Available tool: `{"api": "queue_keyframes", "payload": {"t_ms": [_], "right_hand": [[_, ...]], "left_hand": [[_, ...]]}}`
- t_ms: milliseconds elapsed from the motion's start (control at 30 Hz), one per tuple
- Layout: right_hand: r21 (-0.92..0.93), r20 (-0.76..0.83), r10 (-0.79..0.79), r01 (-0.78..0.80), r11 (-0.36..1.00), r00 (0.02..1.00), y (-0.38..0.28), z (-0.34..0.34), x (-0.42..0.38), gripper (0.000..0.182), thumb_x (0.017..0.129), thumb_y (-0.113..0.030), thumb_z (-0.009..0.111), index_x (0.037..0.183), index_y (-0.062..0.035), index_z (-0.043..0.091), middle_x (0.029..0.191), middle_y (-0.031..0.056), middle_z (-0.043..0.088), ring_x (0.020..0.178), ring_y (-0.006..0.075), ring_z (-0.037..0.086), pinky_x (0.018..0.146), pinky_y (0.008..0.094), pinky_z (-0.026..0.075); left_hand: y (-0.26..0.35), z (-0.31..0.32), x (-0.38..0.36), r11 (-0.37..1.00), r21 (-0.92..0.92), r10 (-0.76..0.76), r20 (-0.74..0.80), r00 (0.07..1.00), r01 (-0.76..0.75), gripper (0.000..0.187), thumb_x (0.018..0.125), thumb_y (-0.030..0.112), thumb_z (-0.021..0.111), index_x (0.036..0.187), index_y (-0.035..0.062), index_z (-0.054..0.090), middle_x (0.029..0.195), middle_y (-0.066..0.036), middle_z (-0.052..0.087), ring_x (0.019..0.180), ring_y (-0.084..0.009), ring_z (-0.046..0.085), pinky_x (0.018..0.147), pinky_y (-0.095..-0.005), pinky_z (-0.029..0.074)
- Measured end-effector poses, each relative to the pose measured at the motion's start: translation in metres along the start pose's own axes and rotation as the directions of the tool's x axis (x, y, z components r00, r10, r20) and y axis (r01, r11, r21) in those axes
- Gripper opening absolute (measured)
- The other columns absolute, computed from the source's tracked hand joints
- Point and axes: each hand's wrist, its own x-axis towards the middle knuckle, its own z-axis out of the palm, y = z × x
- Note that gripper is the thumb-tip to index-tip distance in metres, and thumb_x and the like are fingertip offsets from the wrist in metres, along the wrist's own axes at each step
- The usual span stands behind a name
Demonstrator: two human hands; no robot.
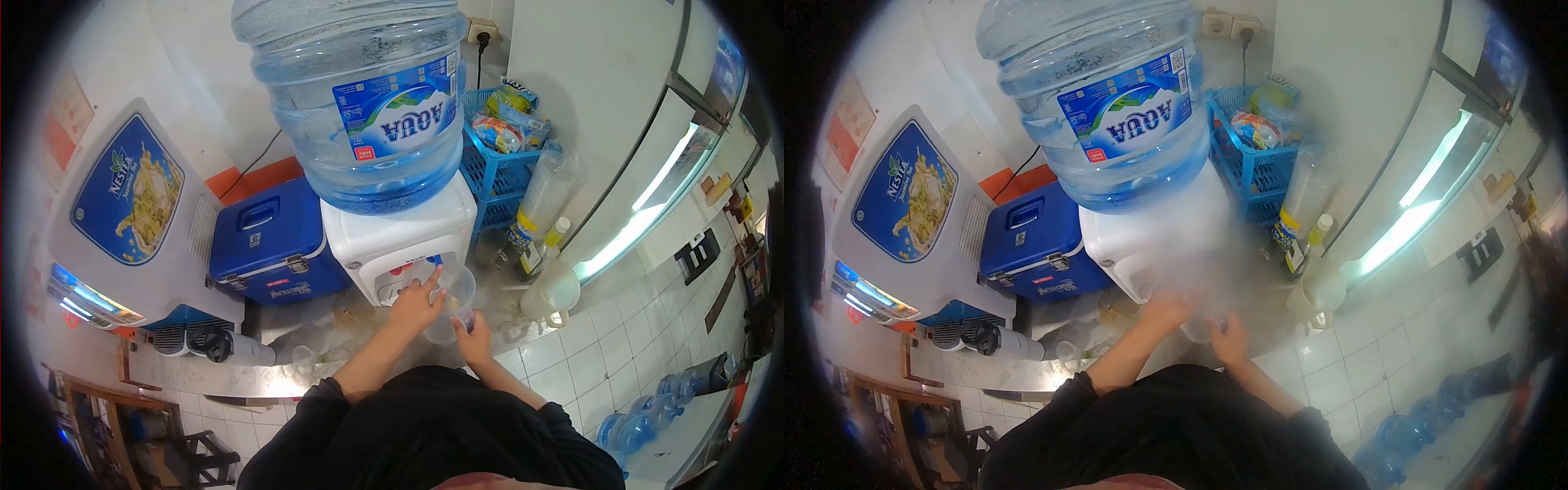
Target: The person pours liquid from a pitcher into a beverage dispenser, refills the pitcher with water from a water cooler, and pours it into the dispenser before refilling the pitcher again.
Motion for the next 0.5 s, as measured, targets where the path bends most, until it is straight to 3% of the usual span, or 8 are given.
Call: {"api": "queue_keyframes", "payload": {"t_ms": [500], "right_hand": [[-0.035,0.009,-0.026,0.027,0.999,1.000,0.0107,0.0016,0.0015,0.024,0.079,-0.017,0.068,0.087,-0.0006,0.053,0.066,0.0065,0.056,0.059,0.0099,0.047,0.055,0.0275,0.042]], "left_hand": [[0.0014,-0.0011,0.0028,0.998,-0.046,-0.048,0.059,0.997,0.050,0.055,0.085,0.042,0.047,0.136,0.0256,0.037,0.089,-0.022,0.057,0.079,-0.0387,0.059,0.070,-0.0455,0.049]]}}
